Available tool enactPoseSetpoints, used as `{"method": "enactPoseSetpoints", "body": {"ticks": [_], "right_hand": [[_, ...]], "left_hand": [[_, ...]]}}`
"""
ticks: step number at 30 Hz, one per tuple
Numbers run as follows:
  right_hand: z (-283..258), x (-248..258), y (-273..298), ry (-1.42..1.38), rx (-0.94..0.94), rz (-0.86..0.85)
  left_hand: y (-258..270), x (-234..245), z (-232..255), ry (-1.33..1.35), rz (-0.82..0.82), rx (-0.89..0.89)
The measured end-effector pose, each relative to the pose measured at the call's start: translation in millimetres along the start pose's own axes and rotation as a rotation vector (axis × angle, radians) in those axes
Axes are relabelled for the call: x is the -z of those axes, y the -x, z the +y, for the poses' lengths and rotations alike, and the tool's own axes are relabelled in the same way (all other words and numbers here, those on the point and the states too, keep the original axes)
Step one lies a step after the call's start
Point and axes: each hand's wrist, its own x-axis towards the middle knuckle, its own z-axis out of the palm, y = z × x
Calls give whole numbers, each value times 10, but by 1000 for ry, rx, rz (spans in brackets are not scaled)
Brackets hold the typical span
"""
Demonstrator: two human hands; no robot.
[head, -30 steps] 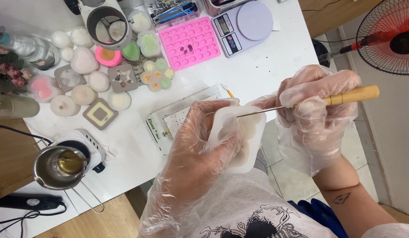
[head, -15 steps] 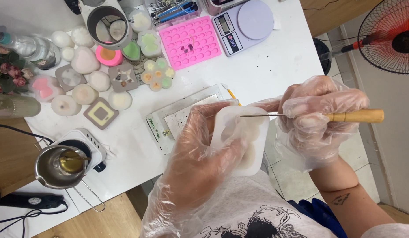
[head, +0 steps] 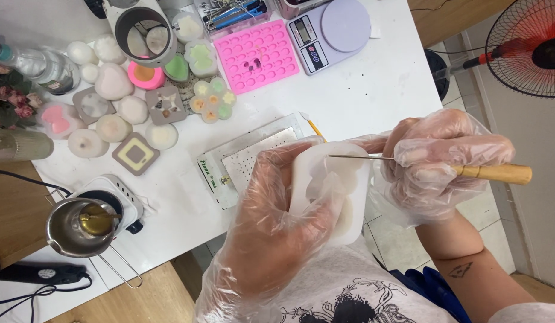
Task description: Preparing a silicone candle mold by using an awl to thread a wick through the bottom.
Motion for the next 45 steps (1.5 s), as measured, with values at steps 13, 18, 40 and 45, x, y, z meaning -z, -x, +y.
{"method": "enactPoseSetpoints", "body": {"ticks": [13,18,40,45], "right_hand": [[-483,-448,-135,92,214,-184],[-616,-584,-246,86,275,-201],[-1076,-1013,-372,835,421,-525],[-1059,-943,-315,984,663,-651]], "left_hand": [[26,-49,-63,-85,80,-62],[22,-52,-80,-124,93,-109],[9,16,-175,-267,96,-315],[23,39,-198,-120,126,-229]]}}
